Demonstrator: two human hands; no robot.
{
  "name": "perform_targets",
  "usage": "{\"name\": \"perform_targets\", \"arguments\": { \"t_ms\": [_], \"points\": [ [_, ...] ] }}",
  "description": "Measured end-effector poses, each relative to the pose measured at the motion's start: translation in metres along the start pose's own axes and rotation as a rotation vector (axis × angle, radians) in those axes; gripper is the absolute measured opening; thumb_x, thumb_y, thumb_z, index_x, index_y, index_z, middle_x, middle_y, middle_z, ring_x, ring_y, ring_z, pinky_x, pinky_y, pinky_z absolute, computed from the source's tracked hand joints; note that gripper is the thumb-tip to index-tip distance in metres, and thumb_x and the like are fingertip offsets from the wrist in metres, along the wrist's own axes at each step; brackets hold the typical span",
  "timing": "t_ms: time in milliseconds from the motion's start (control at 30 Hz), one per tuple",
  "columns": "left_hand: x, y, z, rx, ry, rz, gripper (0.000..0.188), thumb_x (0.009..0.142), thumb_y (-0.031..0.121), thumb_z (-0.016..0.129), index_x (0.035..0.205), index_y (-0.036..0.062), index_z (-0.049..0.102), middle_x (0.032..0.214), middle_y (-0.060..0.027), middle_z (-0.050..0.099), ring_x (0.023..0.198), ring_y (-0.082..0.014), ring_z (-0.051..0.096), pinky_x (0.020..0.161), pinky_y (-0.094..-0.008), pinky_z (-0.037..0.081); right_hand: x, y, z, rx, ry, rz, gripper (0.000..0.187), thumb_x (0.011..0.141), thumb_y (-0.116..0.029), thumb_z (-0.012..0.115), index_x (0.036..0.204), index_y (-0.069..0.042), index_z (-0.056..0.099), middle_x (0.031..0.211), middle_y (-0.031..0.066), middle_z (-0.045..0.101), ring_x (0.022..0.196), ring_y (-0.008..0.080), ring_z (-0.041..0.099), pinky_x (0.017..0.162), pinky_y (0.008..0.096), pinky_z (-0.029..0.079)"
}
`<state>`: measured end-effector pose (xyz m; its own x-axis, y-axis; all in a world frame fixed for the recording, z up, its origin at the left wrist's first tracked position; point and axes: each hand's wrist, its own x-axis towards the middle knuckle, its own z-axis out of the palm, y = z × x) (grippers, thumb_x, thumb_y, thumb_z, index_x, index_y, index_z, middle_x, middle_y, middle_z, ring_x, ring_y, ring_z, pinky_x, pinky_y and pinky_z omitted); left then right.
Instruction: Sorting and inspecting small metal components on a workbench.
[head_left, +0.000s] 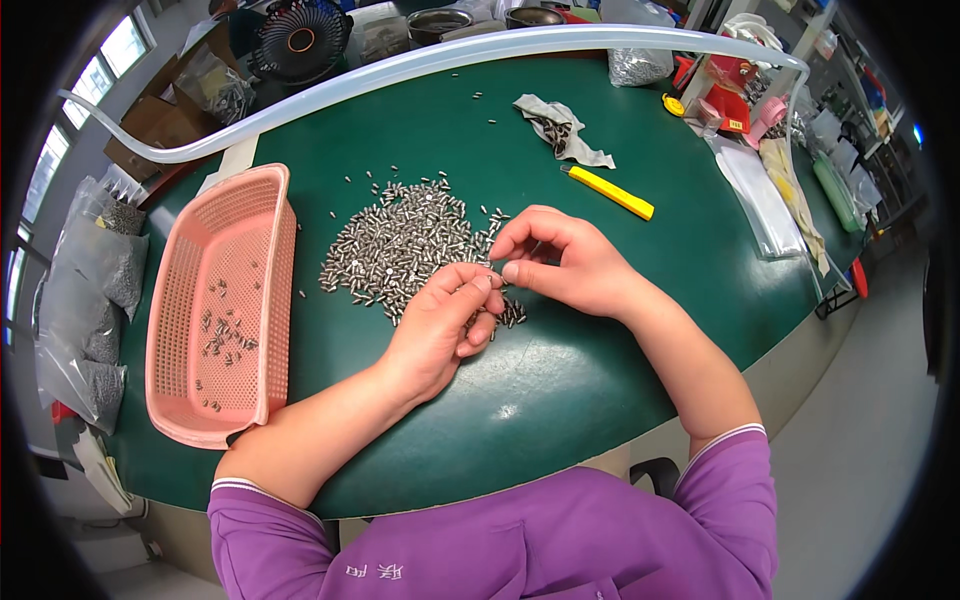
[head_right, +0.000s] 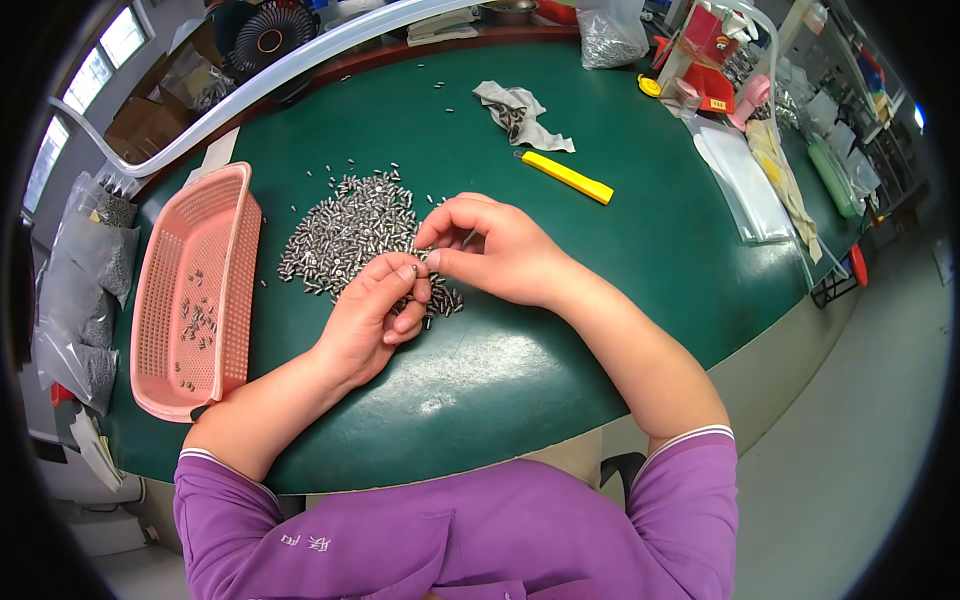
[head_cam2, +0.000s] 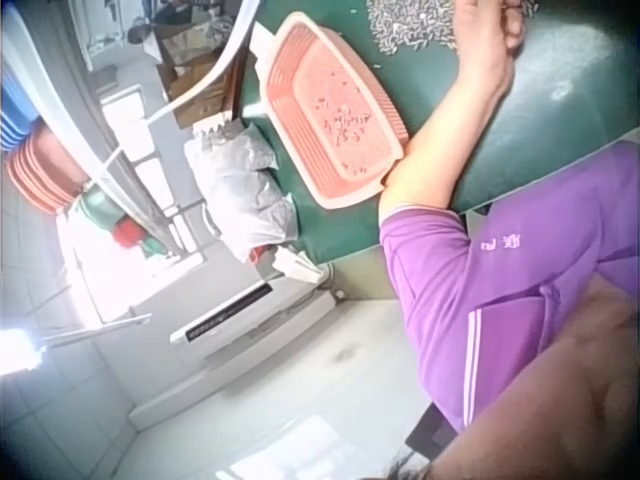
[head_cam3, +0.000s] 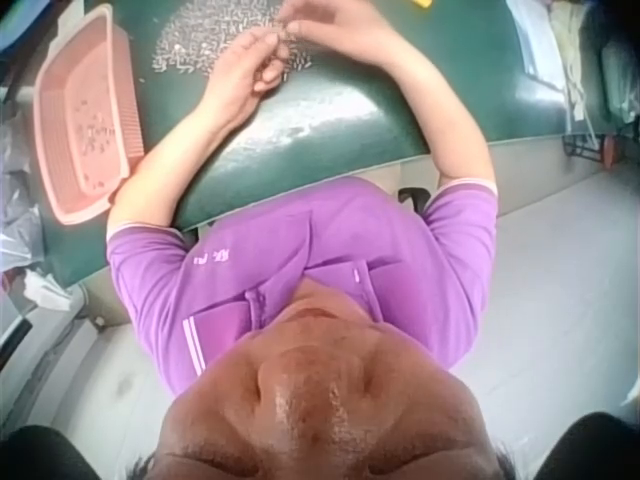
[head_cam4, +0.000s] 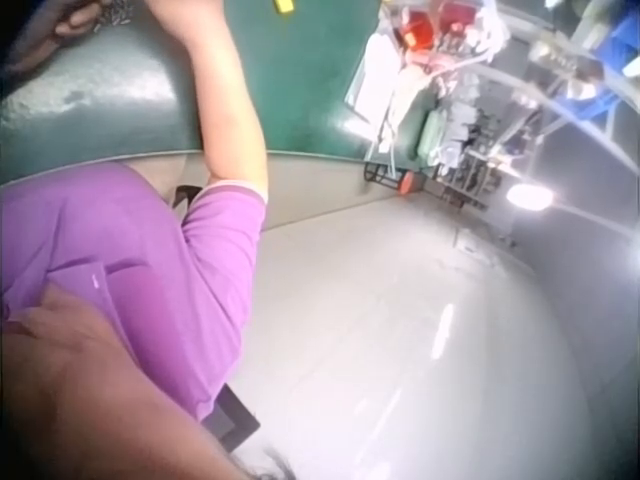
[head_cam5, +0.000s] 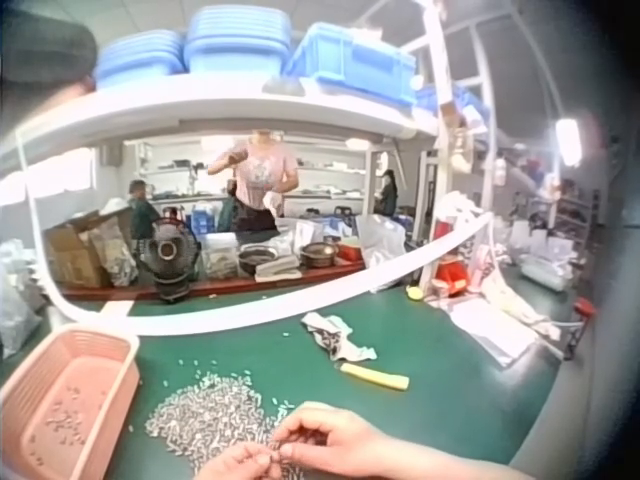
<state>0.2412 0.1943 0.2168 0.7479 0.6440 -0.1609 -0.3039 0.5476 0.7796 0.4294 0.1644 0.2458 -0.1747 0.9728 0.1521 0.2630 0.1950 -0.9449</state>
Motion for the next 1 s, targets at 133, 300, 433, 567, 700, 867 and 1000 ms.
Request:
{"name": "perform_targets", "arguments": {
  "t_ms": [133,300,433,567,700,867,1000],
  "points": [
    [0.000,0.001,0.001,0.019,0.007,-0.005,0.012,0.095,0.017,0.046,0.097,0.0062,0.051,0.079,-0.0030,0.051,0.052,-0.0064,0.038,0.042,-0.0173,0.027,0.000,0.012,-0.007,-0.474,0.056,-0.129,0.014,0.075,-0.008,0.067,0.089,-0.009,0.063,0.087,0.0049,0.057,0.080,0.0182,0.058,0.071,0.0294,0.049],
    [-0.001,0.002,0.002,0.011,0.019,-0.009,0.013,0.094,0.017,0.046,0.098,0.0056,0.051,0.080,-0.0041,0.051,0.054,-0.0075,0.039,0.042,-0.0179,0.028,-0.002,0.014,-0.005,-0.684,-0.021,-0.202,0.013,0.072,-0.012,0.067,0.084,-0.012,0.064,0.088,0.0039,0.058,0.087,0.0227,0.056,0.075,0.0349,0.048],
    [-0.001,0.002,0.000,0.013,0.015,0.001,0.017,0.095,0.018,0.043,0.100,0.0045,0.051,0.082,-0.0058,0.051,0.055,-0.0088,0.040,0.043,-0.0184,0.028,-0.002,0.012,-0.006,-0.750,-0.049,-0.228,0.014,0.072,-0.014,0.067,0.085,-0.013,0.064,0.089,0.0039,0.058,0.089,0.0234,0.056,0.076,0.0359,0.047],
    [-0.003,0.004,0.003,0.017,0.043,0.007,0.018,0.095,0.019,0.041,0.101,0.0041,0.050,0.084,-0.0067,0.051,0.055,-0.0093,0.040,0.043,-0.0187,0.028,-0.002,0.011,-0.004,-0.748,-0.059,-0.265,0.015,0.071,-0.012,0.068,0.085,-0.010,0.063,0.087,0.0040,0.057,0.086,0.0235,0.056,0.074,0.0351,0.047],
    [-0.002,0.003,0.003,0.006,0.043,0.012,0.017,0.095,0.018,0.042,0.102,0.0047,0.050,0.084,-0.0067,0.051,0.055,-0.0092,0.040,0.043,-0.0191,0.028,-0.003,0.012,-0.004,-0.749,-0.028,-0.261,0.014,0.074,-0.008,0.067,0.086,-0.008,0.061,0.086,0.0043,0.056,0.082,0.0206,0.056,0.070,0.0319,0.047],
    [-0.001,-0.002,-0.001,0.015,0.031,0.014,0.013,0.092,0.012,0.049,0.105,0.0069,0.049,0.082,-0.0041,0.051,0.054,-0.0061,0.039,0.043,-0.0175,0.028,-0.001,-0.001,-0.001,-0.148,-0.024,0.014,0.006,0.083,-0.008,0.063,0.088,-0.006,0.060,0.088,0.0011,0.053,0.082,0.0102,0.051,0.069,0.0238,0.043],
    [-0.001,0.000,0.000,0.028,0.009,-0.008,0.018,0.091,0.010,0.053,0.107,0.0051,0.048,0.082,-0.0048,0.053,0.055,-0.0047,0.042,0.044,-0.0169,0.030,-0.003,-0.002,0.002,-0.061,-0.065,-0.055,0.007,0.082,-0.007,0.064,0.088,-0.007,0.060,0.091,0.0002,0.053,0.082,0.0092,0.051,0.070,0.0234,0.043]
  ]
}}
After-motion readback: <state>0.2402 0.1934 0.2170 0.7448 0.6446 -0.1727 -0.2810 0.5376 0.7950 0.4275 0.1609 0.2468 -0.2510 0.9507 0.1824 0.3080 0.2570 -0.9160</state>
